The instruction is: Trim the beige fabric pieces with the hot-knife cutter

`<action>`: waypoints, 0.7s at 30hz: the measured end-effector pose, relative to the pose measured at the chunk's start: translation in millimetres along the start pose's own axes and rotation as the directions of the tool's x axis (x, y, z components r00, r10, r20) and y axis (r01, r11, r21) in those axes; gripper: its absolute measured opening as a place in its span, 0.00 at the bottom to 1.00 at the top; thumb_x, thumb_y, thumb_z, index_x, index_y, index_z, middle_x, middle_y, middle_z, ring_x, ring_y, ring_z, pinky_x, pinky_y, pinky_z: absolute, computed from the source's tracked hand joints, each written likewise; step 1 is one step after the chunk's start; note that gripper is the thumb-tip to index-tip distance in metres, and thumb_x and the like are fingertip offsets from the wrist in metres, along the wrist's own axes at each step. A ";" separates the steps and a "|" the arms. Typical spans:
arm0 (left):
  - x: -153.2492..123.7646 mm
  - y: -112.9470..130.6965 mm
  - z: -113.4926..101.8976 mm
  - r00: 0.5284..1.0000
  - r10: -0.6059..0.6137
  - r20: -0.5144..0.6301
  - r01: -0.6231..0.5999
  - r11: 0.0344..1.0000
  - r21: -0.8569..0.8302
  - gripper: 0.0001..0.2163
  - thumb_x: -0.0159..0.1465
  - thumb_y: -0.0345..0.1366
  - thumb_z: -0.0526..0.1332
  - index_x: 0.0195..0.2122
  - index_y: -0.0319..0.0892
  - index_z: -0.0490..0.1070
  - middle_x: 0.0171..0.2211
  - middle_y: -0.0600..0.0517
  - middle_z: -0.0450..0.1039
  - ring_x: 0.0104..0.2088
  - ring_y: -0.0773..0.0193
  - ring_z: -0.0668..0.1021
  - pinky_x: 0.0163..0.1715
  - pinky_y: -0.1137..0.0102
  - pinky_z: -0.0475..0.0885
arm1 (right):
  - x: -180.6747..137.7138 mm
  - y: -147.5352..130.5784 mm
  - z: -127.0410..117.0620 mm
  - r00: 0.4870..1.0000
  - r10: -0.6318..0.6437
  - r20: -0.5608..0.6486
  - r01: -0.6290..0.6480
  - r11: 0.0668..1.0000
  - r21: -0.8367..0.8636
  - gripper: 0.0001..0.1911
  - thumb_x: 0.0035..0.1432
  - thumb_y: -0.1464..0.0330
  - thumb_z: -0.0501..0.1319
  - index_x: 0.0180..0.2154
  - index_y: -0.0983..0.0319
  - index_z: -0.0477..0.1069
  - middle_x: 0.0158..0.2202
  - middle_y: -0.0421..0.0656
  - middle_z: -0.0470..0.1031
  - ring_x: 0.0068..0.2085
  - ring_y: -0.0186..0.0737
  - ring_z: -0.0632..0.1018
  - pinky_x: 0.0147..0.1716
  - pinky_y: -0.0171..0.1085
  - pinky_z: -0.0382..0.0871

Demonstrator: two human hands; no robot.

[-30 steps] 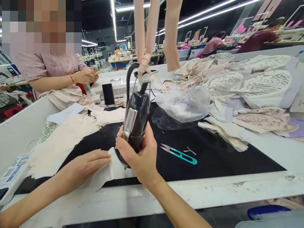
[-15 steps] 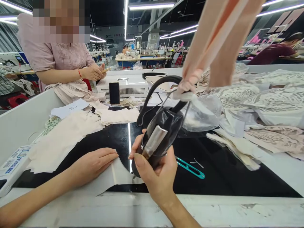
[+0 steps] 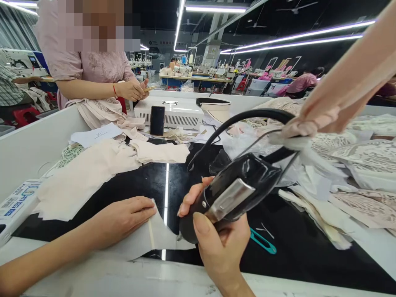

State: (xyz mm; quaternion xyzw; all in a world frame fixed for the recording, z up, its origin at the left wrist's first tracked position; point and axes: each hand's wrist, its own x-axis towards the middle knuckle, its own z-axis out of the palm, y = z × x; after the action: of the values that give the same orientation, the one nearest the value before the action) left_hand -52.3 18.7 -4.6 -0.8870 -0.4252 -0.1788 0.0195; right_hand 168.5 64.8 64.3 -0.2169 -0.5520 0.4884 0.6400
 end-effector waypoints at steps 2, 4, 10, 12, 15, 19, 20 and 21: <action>-1.1 -0.3 2.7 1.000 0.011 -0.015 -0.011 1.000 -0.001 0.12 0.75 0.27 0.54 0.57 0.37 0.71 0.53 0.41 0.76 0.54 0.56 0.79 0.53 0.64 0.80 | 6.9 2.9 5.6 1.000 -0.005 -0.015 0.005 1.000 0.016 0.17 0.56 0.58 0.73 0.45 0.53 0.73 0.31 0.37 0.72 0.27 0.37 0.76 0.24 0.37 0.75; -2.9 -0.9 5.9 0.999 0.032 -0.036 -0.031 0.999 0.010 0.14 0.75 0.26 0.53 0.58 0.36 0.69 0.54 0.40 0.76 0.55 0.55 0.79 0.55 0.62 0.79 | 14.8 8.8 13.9 0.999 -0.018 -0.047 0.020 0.999 0.044 0.17 0.56 0.59 0.73 0.45 0.53 0.73 0.31 0.36 0.73 0.27 0.36 0.76 0.25 0.37 0.75; -5.0 -1.1 9.1 0.998 0.031 -0.048 -0.030 0.999 0.010 0.14 0.74 0.25 0.51 0.58 0.35 0.69 0.55 0.39 0.76 0.55 0.55 0.80 0.55 0.63 0.79 | 33.4 34.4 39.9 0.996 -0.011 -0.083 0.017 0.997 0.072 0.16 0.56 0.64 0.71 0.45 0.55 0.70 0.31 0.35 0.74 0.26 0.34 0.76 0.26 0.36 0.74; -4.4 -0.5 8.0 0.998 0.033 -0.059 -0.034 0.999 -0.004 0.15 0.75 0.25 0.50 0.58 0.35 0.70 0.55 0.39 0.76 0.55 0.56 0.80 0.54 0.65 0.80 | 35.6 40.3 44.4 0.998 -0.008 -0.061 0.012 0.997 0.080 0.16 0.57 0.64 0.70 0.45 0.55 0.69 0.31 0.34 0.75 0.26 0.34 0.76 0.27 0.36 0.74; -3.8 0.2 6.6 0.997 0.032 -0.065 -0.032 0.999 -0.012 0.14 0.75 0.25 0.50 0.56 0.34 0.70 0.54 0.39 0.76 0.55 0.56 0.80 0.54 0.66 0.80 | 35.9 45.3 47.1 0.999 -0.021 -0.037 0.025 0.994 0.103 0.15 0.58 0.65 0.70 0.44 0.55 0.69 0.31 0.34 0.75 0.26 0.33 0.76 0.27 0.35 0.74; -4.1 0.6 6.2 0.997 0.032 -0.070 -0.032 0.999 0.003 0.14 0.75 0.25 0.49 0.56 0.35 0.70 0.54 0.40 0.76 0.54 0.58 0.80 0.52 0.67 0.80 | 35.0 48.1 46.8 0.999 -0.023 -0.026 0.026 0.993 0.118 0.15 0.58 0.65 0.70 0.45 0.56 0.69 0.32 0.34 0.75 0.27 0.32 0.76 0.27 0.34 0.74; -4.2 0.7 6.2 0.996 0.038 -0.084 -0.037 0.999 0.011 0.14 0.75 0.26 0.48 0.56 0.35 0.70 0.54 0.40 0.76 0.54 0.58 0.80 0.52 0.68 0.80 | 34.9 48.6 46.5 0.999 -0.028 -0.023 0.031 0.992 0.122 0.14 0.58 0.65 0.70 0.44 0.56 0.70 0.32 0.34 0.75 0.27 0.32 0.76 0.27 0.34 0.74; -4.2 0.8 6.1 0.994 0.043 -0.097 -0.041 0.999 0.019 0.14 0.76 0.26 0.48 0.56 0.35 0.70 0.53 0.41 0.76 0.53 0.59 0.81 0.52 0.68 0.80 | 34.9 49.0 46.3 0.999 -0.035 -0.019 0.037 0.991 0.126 0.14 0.59 0.65 0.70 0.44 0.56 0.70 0.32 0.34 0.75 0.27 0.32 0.76 0.27 0.34 0.74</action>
State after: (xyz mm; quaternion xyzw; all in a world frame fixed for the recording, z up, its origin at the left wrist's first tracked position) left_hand -52.2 16.2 -11.6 -0.8857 -0.4065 -0.2181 0.0513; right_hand 104.0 103.9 55.3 -0.1698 -0.5184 0.5089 0.6659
